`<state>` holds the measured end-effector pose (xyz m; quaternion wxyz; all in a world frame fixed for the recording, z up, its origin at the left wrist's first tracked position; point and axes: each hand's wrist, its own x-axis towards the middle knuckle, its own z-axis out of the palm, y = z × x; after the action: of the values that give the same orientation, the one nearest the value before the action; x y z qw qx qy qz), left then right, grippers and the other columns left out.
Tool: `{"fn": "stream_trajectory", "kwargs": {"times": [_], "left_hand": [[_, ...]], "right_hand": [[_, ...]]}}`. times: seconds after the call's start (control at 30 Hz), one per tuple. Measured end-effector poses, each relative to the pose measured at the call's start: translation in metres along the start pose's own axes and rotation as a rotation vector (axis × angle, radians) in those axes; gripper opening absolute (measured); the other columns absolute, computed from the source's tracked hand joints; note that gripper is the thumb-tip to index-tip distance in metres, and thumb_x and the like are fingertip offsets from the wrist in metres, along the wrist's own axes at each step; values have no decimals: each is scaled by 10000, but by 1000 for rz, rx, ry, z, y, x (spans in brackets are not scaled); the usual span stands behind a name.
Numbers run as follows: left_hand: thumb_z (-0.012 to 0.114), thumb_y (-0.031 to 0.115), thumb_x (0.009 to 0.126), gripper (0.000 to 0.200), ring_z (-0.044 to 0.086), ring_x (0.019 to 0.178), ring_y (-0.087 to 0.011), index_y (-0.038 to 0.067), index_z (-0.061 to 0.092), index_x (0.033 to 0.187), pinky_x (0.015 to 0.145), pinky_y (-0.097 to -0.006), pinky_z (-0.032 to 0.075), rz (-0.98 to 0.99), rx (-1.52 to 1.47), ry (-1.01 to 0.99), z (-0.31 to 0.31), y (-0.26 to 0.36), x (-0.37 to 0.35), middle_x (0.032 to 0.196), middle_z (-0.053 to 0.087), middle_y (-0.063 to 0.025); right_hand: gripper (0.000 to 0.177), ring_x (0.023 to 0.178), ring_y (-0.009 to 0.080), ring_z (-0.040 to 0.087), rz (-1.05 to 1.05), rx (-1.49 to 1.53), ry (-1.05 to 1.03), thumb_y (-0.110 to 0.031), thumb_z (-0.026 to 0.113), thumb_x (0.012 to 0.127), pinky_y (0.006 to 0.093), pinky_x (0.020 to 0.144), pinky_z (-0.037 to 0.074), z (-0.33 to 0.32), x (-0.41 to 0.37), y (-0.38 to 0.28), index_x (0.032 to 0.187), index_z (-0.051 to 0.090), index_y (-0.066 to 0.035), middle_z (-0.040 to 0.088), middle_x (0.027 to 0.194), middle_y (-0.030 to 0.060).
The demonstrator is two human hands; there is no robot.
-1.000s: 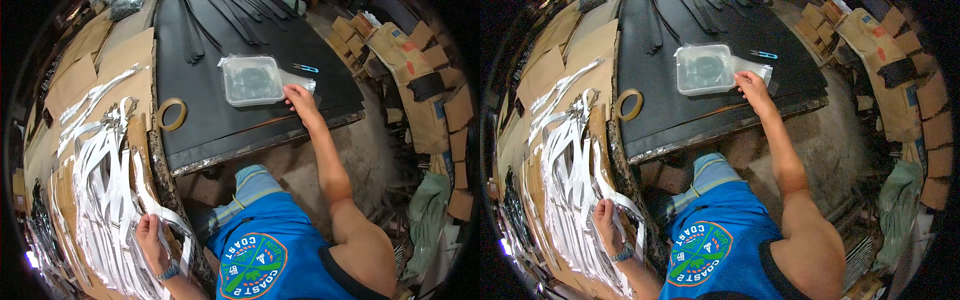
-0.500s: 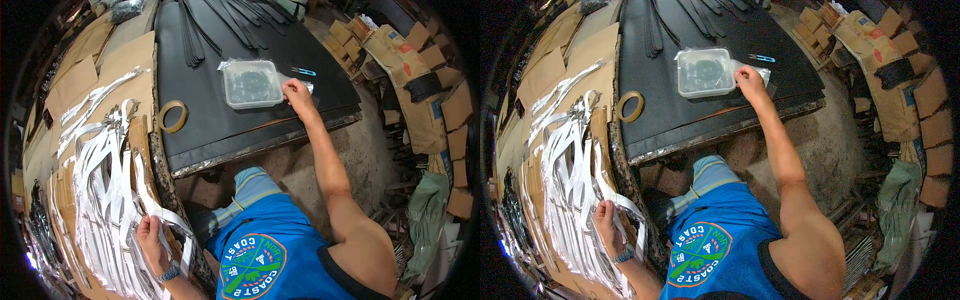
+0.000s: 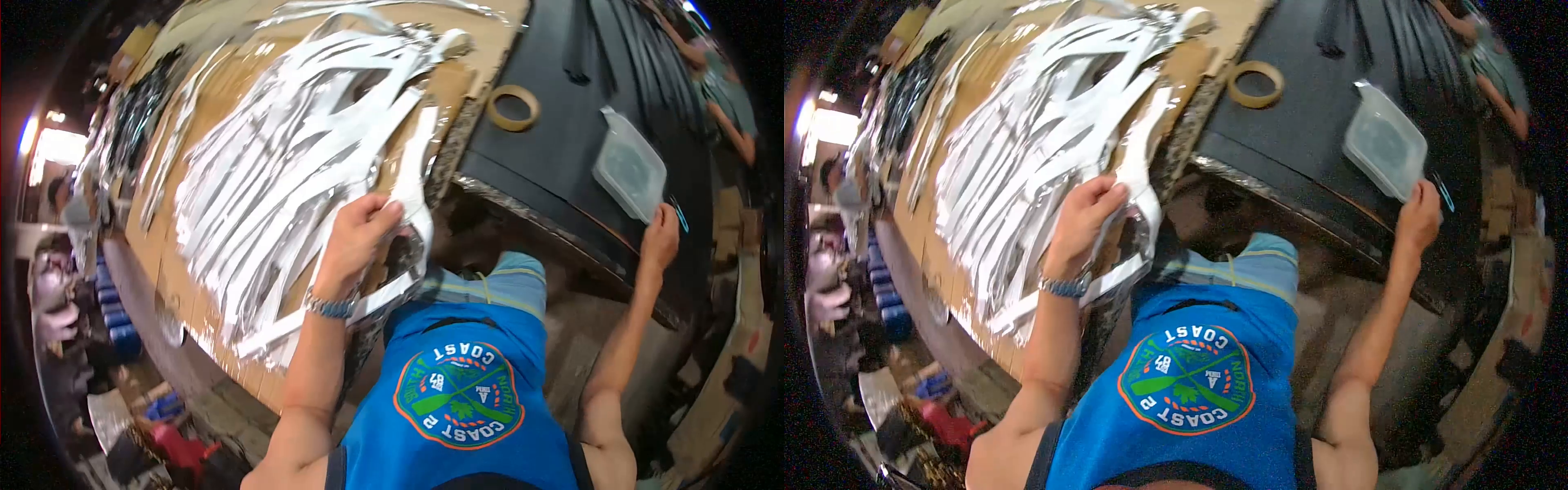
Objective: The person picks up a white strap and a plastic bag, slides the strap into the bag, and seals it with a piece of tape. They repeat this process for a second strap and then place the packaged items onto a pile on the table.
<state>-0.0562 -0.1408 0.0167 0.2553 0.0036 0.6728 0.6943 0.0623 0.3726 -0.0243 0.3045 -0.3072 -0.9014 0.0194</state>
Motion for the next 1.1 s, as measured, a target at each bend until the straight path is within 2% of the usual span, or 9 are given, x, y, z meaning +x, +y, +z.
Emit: {"fn": "stream_trajectory", "kwargs": {"times": [0.1,0.27,0.37,0.47,0.57,0.67,0.87,0.93,1.1], "left_hand": [[629,195,948,259,632,768,-98,-50,609,1031,726,-234,509,-15,-82,0,2,-1,-1,863,665,-56],[624,213,954,227,610,736,-90,-14,627,969,708,-229,485,4,-60,16,4,-2,1,823,671,-49],[629,210,952,227,612,732,-90,-15,626,972,706,-228,488,-6,-48,27,4,-2,2,823,671,-48],[632,207,950,225,612,727,-86,-16,626,978,701,-226,489,-9,-54,35,5,-2,2,822,671,-47],[632,203,950,224,610,725,-83,-18,625,982,693,-224,490,-1,-92,57,7,-4,0,821,670,-48],[634,196,944,235,612,711,-82,-34,633,995,681,-222,485,27,-46,76,10,-7,0,807,675,-50],[633,188,938,240,620,707,-82,-43,641,1003,673,-223,484,21,47,50,11,0,0,798,682,-53],[630,189,938,242,626,713,-86,-44,640,1005,677,-227,490,9,52,41,11,1,1,796,682,-56],[635,202,931,260,625,719,-92,-53,648,977,683,-230,492,15,121,14,7,4,1,802,675,-56]], "right_hand": [[203,936,337,645,-11,38,-49,-210,538,955,415,782,495,-13,-1,-10,1092,643,-101,675,1043,129],[227,932,266,663,116,174,-167,-230,529,979,395,778,498,-21,-3,-8,1098,642,-72,691,1044,100],[253,944,211,653,101,586,-147,-242,542,985,358,779,505,5,-4,30,1098,637,-37,684,1046,76],[246,935,174,631,157,665,-107,-227,559,982,308,787,505,-4,-9,33,1092,634,-20,667,1053,67],[200,919,151,614,318,644,-48,-189,568,976,277,790,494,-53,-22,-29,1086,645,-41,654,1038,61],[140,894,125,596,296,950,-241,-134,585,957,268,785,485,-75,-51,-102,1054,653,-59,642,996,39],[45,814,130,576,-165,1245,-836,-45,622,884,248,730,460,-60,-84,-231,916,632,-15,613,889,53],[61,798,191,588,-399,1191,-898,-53,620,866,291,720,462,-55,-81,-264,907,622,-8,595,865,93],[91,815,270,592,-508,1134,-996,-88,620,855,341,741,468,-43,-76,-303,899,620,-9,584,860,116]]}}
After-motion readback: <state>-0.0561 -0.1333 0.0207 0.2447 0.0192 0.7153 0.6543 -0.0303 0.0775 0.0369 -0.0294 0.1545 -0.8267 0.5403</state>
